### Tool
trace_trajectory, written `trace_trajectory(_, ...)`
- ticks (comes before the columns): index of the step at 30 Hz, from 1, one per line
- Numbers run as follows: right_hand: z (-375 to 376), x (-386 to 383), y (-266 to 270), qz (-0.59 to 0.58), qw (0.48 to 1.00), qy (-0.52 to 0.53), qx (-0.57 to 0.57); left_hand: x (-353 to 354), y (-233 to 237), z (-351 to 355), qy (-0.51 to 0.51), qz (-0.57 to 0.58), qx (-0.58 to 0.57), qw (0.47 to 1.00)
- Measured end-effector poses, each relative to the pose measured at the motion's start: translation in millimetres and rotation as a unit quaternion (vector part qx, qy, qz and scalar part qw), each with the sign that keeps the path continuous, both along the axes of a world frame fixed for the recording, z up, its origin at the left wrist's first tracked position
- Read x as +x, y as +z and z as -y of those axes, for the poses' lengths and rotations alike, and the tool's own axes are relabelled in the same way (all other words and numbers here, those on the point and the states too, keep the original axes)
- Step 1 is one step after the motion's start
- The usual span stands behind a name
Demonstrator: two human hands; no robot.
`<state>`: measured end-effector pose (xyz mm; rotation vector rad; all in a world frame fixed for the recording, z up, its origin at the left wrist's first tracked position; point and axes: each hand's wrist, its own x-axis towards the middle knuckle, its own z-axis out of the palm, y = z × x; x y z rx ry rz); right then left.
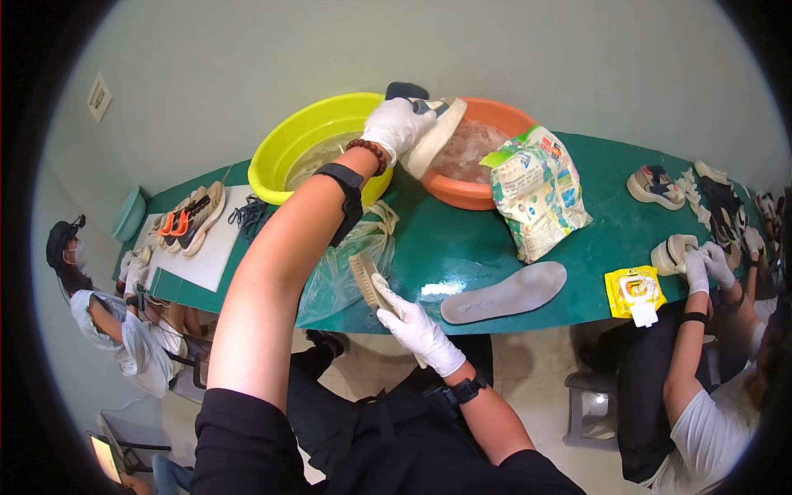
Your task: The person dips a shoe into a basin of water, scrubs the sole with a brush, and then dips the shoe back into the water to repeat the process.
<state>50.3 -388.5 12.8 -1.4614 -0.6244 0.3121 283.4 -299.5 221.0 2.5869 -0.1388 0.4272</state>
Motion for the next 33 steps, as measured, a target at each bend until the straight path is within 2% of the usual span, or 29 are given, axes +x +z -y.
trace_trajectory(3,1,1,2,-0.001,1.000,0.000,0.007,-11,11,3,0.007,0.012,0.007,1.000)
trace_trajectory(4,0,-1,0,-0.003,1.000,0.002,0.021,0,6,-9,-0.028,-0.027,-0.056,0.998)
trace_trajectory(7,0,-1,2,-0.017,1.000,0.000,0.012,-2,-3,-8,0.032,-0.022,0.035,0.999)
trace_trajectory(8,-1,0,-4,-0.003,1.000,-0.005,0.016,5,-10,-15,0.009,0.014,-0.030,0.999)
trace_trajectory(11,-3,3,-12,0.015,1.000,-0.012,0.018,8,-17,-31,-0.016,-0.025,-0.054,0.998)
trace_trajectory(12,-3,1,-8,-0.009,1.000,-0.009,0.023,-23,2,-24,-0.036,0.020,0.022,0.999)
trace_trajectory(15,-4,3,-12,0.027,0.999,-0.015,0.027,-11,-3,-51,-0.167,0.079,-0.183,0.966)
trace_trajectory(17,-3,2,-10,0.009,0.999,-0.008,0.039,-50,16,-63,-0.163,0.046,-0.393,0.904)
trace_trajectory(18,-3,3,-11,0.013,0.999,-0.010,0.039,-58,16,-81,-0.163,0.079,-0.431,0.884)
trace_trajectory(19,-4,3,-14,0.017,0.999,-0.014,0.039,-93,28,-87,-0.141,0.034,-0.519,0.843)
trace_trajectory(20,-5,2,-13,0.007,0.999,-0.015,0.048,-93,20,-114,-0.132,0.115,-0.516,0.838)
trace_trajectory(21,-4,2,-14,0.017,0.999,-0.021,0.043,-107,26,-132,-0.069,0.147,-0.545,0.822)
trace_trajectory(23,-4,1,-12,0.020,0.999,-0.024,0.034,-155,21,-171,-0.038,0.176,-0.558,0.810)
trace_trajectory(25,-4,1,-14,0.027,0.999,-0.026,0.033,-208,7,-202,0.005,0.147,-0.551,0.821)
trace_trajectory(26,-3,0,-10,0.028,0.999,-0.025,0.027,-238,-3,-201,0.061,0.174,-0.544,0.819)
trace_trajectory(27,-3,1,-10,0.028,0.999,-0.025,0.024,-271,-18,-213,0.026,0.155,-0.527,0.835)
trace_trajectory(28,-4,2,-16,0.031,0.999,-0.024,0.036,-288,-26,-212,0.101,0.146,-0.547,0.818)
trace_trajectory(29,-3,1,-13,0.034,0.999,-0.028,0.031,-295,-58,-252,0.151,0.138,-0.573,0.794)
trace_trajectory(30,-3,0,-14,0.030,0.999,-0.028,0.033,-312,-77,-251,0.185,0.126,-0.545,0.808)
trace_trajectory(31,-3,1,-14,0.027,0.999,-0.028,0.033,-314,-114,-288,0.152,0.095,-0.581,0.794)
trace_trajectory(32,-2,0,-9,0.021,0.999,-0.029,0.011,-328,-132,-279,0.170,0.096,-0.622,0.758)
trace_trajectory(33,-3,1,-7,0.036,0.999,-0.033,-0.003,-336,-150,-277,0.150,0.077,-0.616,0.769)
